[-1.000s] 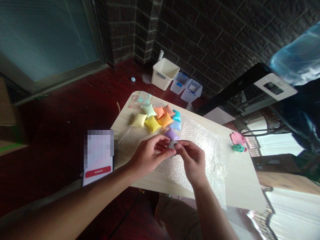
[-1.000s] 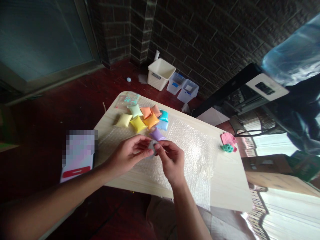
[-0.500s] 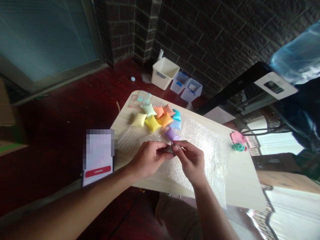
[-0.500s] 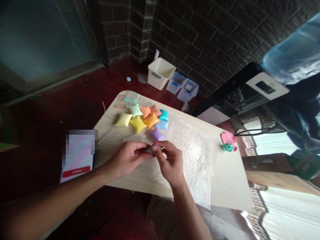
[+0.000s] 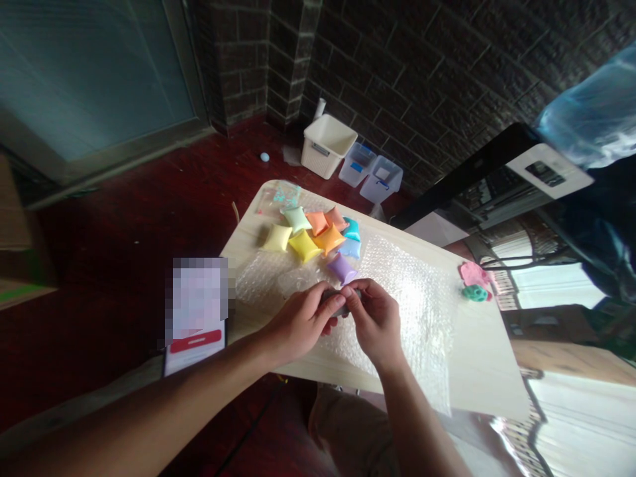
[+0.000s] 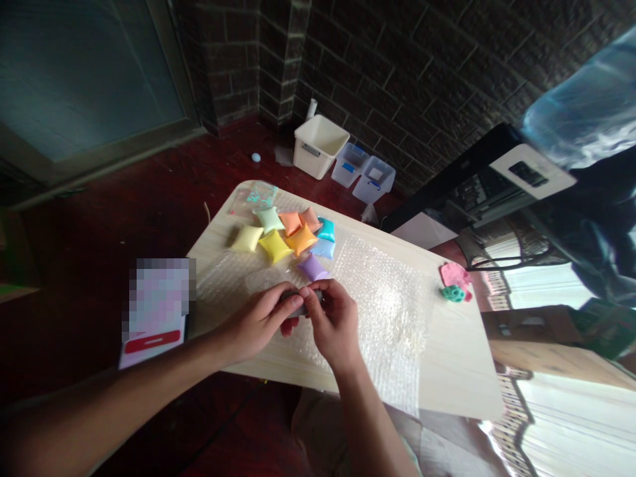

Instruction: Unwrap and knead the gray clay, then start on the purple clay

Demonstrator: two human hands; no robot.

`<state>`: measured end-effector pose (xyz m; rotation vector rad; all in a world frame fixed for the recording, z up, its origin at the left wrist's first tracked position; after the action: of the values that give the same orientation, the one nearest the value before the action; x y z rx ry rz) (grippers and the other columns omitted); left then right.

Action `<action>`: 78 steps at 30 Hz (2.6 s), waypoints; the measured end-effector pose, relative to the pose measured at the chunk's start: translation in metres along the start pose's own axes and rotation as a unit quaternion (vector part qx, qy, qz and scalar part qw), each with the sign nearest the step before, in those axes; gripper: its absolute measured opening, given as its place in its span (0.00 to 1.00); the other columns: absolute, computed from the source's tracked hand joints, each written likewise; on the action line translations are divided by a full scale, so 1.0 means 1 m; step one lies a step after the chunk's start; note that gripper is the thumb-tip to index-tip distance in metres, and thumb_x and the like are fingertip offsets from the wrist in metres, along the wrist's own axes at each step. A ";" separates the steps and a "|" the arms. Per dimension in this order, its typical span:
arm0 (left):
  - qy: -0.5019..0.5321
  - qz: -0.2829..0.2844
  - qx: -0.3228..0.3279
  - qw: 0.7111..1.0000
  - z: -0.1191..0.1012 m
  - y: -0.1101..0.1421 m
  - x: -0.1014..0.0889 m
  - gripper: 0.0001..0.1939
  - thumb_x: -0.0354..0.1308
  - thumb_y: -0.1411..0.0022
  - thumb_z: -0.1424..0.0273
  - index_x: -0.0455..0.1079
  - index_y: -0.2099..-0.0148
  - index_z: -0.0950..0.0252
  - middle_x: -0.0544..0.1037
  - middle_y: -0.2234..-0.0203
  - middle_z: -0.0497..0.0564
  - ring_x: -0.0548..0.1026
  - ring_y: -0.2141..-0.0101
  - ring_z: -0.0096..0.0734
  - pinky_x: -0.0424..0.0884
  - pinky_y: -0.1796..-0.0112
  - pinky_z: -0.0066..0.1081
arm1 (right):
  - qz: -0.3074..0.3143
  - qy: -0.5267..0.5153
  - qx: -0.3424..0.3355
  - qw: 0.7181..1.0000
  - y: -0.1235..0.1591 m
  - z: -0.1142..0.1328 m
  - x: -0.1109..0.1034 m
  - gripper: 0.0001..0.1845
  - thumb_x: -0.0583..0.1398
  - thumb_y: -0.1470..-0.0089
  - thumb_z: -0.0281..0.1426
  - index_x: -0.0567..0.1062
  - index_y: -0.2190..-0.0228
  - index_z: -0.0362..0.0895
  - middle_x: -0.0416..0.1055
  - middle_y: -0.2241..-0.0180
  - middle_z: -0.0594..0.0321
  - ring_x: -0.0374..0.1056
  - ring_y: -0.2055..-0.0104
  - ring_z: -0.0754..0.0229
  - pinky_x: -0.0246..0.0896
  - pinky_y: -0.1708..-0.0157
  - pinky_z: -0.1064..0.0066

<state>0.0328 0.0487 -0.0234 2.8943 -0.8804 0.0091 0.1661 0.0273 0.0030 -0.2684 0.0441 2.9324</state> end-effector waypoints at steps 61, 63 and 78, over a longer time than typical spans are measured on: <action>-0.083 -0.151 0.151 0.973 -0.054 0.000 -0.066 0.15 0.50 0.22 0.58 0.72 0.53 0.63 0.80 0.65 0.51 0.76 0.68 0.31 0.69 0.67 0.30 | 0.033 0.059 -0.129 0.989 -0.010 0.040 0.051 0.21 0.66 0.35 0.39 0.75 0.43 0.51 0.78 0.47 0.53 0.76 0.47 0.49 0.75 0.52 0.58; -0.088 -0.142 0.157 0.973 -0.053 -0.001 -0.058 0.13 0.53 0.23 0.60 0.72 0.52 0.63 0.81 0.62 0.51 0.77 0.65 0.32 0.70 0.65 0.30 | 0.036 0.049 -0.121 0.991 -0.010 0.037 0.048 0.21 0.63 0.34 0.42 0.76 0.42 0.51 0.77 0.45 0.53 0.74 0.44 0.47 0.73 0.48 0.55; -0.161 -0.138 0.259 0.942 -0.066 0.012 -0.023 0.04 0.60 0.30 0.77 0.74 0.55 0.65 0.80 0.65 0.50 0.77 0.66 0.30 0.72 0.63 0.29 | -0.155 -0.003 -0.026 0.988 -0.014 0.017 0.018 0.33 0.56 0.31 0.51 0.72 0.82 0.44 0.64 0.84 0.67 0.60 0.81 0.64 0.53 0.80 0.71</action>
<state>0.0087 0.0589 0.0423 3.5661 -0.5628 -0.3116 0.1487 0.0454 0.0166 -0.2496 -0.0692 2.6267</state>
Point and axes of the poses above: each hand's wrist, its own y-axis away from the middle knuckle, its own x-axis out of the palm, z = x × y, the point moved 9 cm from there along -y, towards the middle knuckle
